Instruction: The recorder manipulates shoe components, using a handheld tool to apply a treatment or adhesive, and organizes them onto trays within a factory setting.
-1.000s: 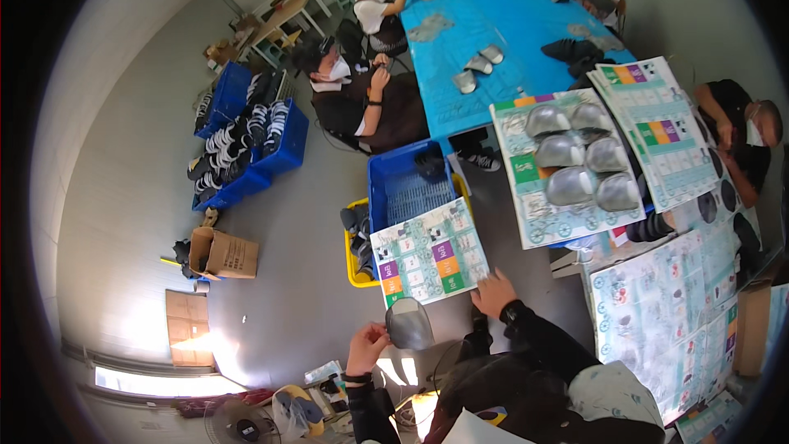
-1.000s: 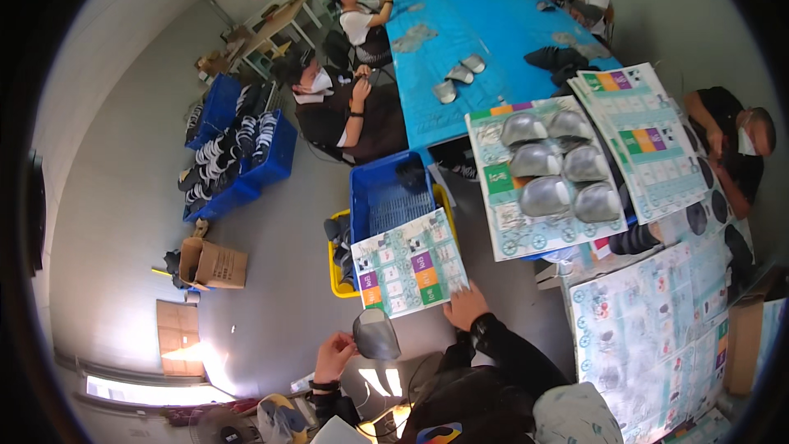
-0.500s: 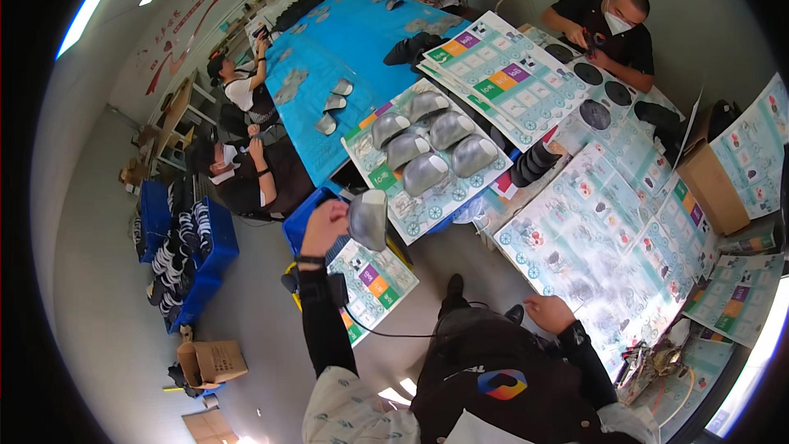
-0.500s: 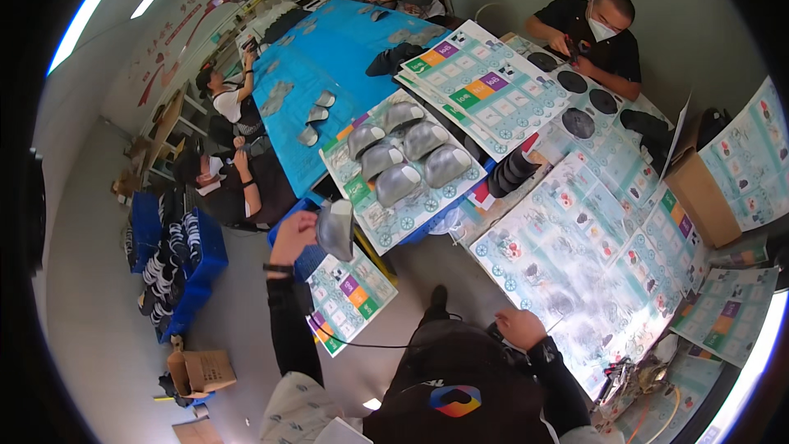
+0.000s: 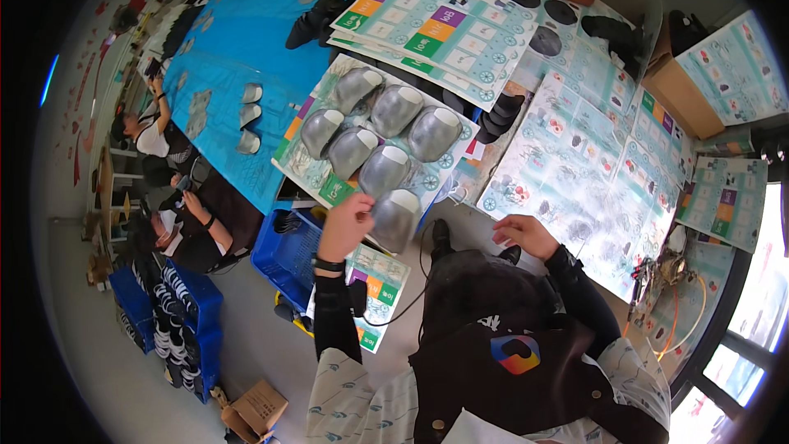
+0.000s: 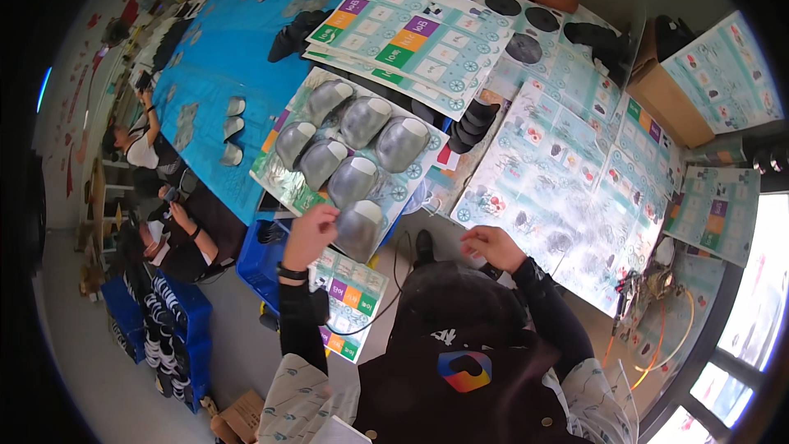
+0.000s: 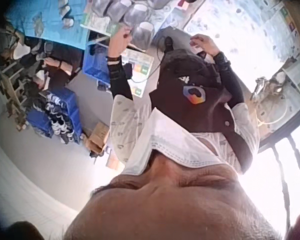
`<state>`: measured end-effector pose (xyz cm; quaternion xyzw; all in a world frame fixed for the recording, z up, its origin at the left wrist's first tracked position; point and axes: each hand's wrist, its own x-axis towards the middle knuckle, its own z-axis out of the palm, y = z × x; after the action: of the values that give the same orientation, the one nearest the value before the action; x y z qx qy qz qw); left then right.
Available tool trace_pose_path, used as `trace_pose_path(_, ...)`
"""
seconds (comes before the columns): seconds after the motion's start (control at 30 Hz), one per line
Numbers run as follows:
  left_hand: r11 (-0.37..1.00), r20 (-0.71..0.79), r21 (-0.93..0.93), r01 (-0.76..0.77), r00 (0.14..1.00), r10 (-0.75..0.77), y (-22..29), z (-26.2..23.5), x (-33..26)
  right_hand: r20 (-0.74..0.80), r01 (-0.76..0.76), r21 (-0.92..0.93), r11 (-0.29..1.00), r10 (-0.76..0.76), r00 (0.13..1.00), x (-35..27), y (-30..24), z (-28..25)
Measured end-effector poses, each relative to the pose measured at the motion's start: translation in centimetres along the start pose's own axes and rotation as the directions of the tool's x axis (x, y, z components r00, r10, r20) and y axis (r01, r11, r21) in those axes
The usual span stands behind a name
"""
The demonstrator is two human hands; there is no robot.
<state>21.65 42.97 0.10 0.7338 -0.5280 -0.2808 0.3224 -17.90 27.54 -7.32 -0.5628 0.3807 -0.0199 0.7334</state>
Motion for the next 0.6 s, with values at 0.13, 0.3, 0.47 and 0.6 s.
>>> trace_pose_path(0.13,0.998,-0.009,0.053,-0.030,1.000,0.030,-0.4,5.8,2.4,-0.003,-0.061,0.146,0.987,0.062,0.998,3.8,-0.4,2.0)
trace_pose_path(0.3,0.972,-0.102,0.224,-0.069,0.990,0.094,-1.3,8.9,4.0,0.045,-0.117,0.386,0.915,0.108,0.993,7.2,-2.1,6.0)
trace_pose_path(0.47,0.946,-0.191,0.302,-0.116,0.965,0.179,-0.5,8.5,3.8,0.039,-0.043,0.392,0.919,0.030,0.999,11.2,-1.8,9.4)
trace_pose_path(0.6,0.949,-0.167,0.279,-0.146,0.966,0.198,-0.4,6.9,3.6,-0.010,-0.022,0.378,0.926,0.028,1.000,12.8,-0.4,10.6)
